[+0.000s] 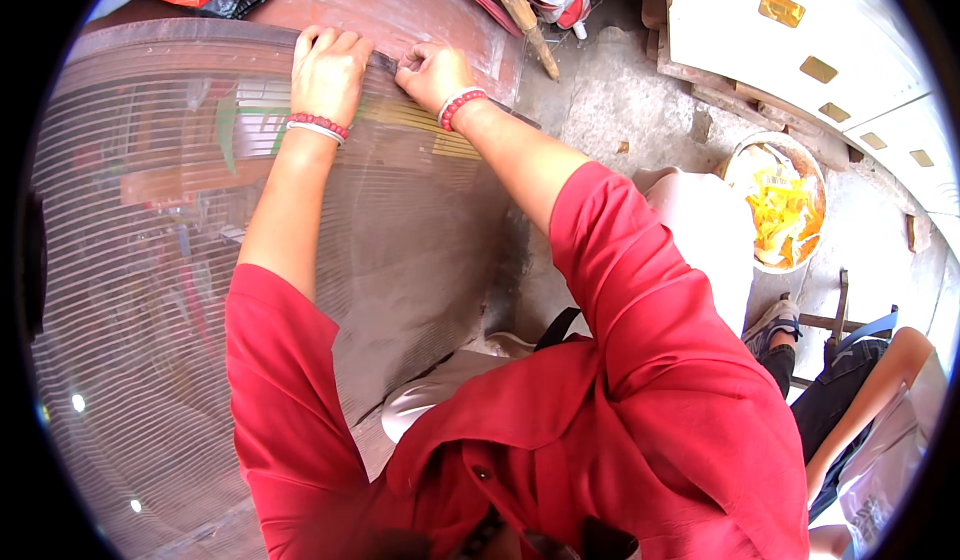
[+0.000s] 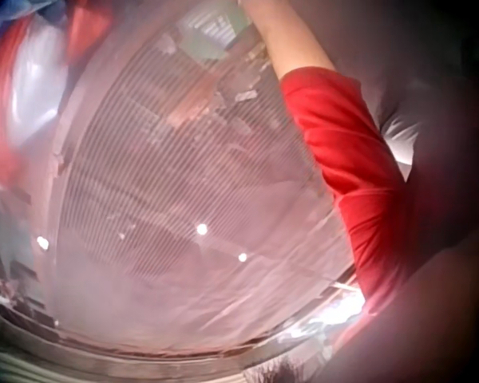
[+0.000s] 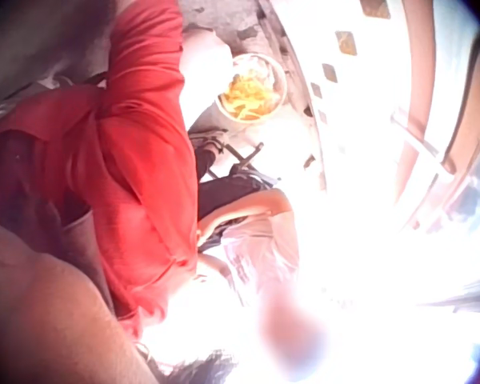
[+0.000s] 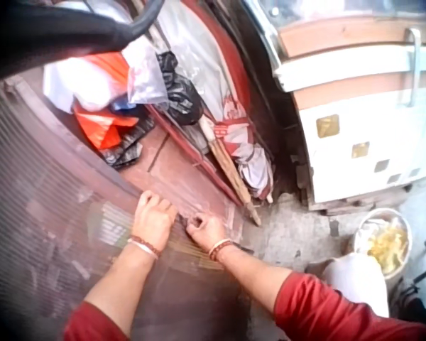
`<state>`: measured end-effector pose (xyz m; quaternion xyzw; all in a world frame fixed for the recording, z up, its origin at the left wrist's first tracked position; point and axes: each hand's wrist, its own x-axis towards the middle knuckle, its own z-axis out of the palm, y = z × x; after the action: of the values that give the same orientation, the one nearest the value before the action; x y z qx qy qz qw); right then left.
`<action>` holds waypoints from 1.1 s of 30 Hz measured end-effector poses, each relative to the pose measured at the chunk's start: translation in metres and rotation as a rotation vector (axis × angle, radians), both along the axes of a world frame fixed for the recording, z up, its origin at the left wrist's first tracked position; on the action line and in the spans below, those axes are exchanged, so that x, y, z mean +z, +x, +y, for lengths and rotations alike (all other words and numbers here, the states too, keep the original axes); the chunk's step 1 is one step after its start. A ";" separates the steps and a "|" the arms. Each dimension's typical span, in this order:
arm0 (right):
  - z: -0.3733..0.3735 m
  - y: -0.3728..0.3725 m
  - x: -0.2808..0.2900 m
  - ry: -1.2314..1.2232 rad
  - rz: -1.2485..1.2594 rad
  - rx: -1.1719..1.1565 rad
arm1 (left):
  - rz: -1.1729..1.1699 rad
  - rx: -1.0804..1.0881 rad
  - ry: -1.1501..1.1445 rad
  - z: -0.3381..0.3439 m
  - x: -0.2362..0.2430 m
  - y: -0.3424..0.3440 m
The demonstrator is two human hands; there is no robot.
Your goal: The person sits on the floor and uses a hammer to secure a mesh screen to a wooden frame. They repeatedly tap the screen edge and apply small pieces of tape to hold the mesh in place.
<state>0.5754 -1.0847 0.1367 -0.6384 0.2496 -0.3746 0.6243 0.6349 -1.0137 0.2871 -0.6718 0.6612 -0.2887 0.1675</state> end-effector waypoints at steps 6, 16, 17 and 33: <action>-0.012 -0.004 0.017 -0.132 0.141 0.066 | -0.008 -0.014 -0.011 -0.003 -0.001 0.000; -0.018 -0.005 0.016 -0.085 0.108 0.197 | -0.017 -0.013 -0.003 0.003 -0.002 -0.002; -0.019 -0.003 0.017 -0.103 0.129 0.198 | -0.022 -0.020 0.002 0.002 -0.003 -0.001; 0.015 -0.060 -0.265 -0.374 1.314 0.673 | -0.059 -0.096 -0.033 -0.004 -0.009 0.008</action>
<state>0.5156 -1.0700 -0.1282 -0.8670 0.2944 0.2570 0.3092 0.6426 -1.0177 0.2778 -0.6334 0.6825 -0.3269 0.1617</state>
